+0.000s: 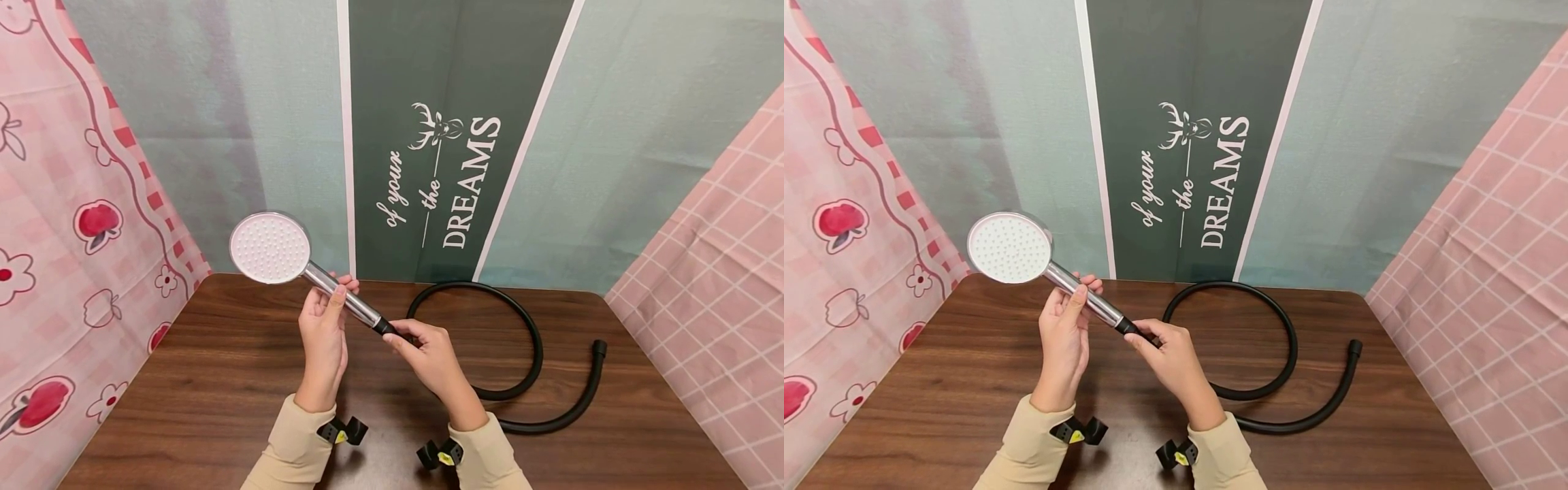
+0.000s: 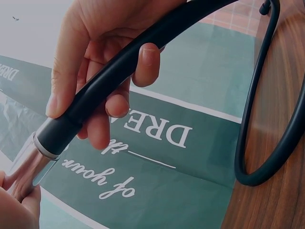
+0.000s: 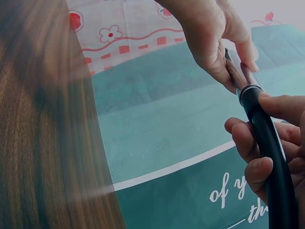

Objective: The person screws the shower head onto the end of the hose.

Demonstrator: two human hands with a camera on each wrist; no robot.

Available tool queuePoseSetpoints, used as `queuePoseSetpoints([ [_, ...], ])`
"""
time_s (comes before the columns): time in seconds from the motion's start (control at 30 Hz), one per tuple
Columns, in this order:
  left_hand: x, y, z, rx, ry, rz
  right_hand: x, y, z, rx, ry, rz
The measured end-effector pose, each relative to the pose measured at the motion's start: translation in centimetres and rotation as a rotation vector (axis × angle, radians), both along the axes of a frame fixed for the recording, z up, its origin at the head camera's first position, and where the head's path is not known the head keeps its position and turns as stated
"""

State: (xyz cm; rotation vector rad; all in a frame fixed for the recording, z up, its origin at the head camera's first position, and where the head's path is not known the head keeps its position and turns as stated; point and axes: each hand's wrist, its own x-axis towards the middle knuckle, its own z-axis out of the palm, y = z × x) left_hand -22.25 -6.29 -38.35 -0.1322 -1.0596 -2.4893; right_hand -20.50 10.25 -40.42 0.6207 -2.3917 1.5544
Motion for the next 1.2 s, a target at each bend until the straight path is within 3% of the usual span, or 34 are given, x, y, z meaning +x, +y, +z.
queuePoseSetpoints([
  [0.47,-0.08,0.04,-0.11,-0.015,-0.022,-0.001,-0.04,0.03,-0.10,0.022,0.037,-0.007],
  [0.9,-0.13,-0.12,-0.15,-0.022,-0.024,-0.002,-0.01,-0.13,0.01,0.026,0.140,-0.003],
  [1.2,-0.04,-0.14,-0.12,-0.022,-0.028,-0.012,0.09,-0.11,-0.03,0.037,0.129,-0.016],
])
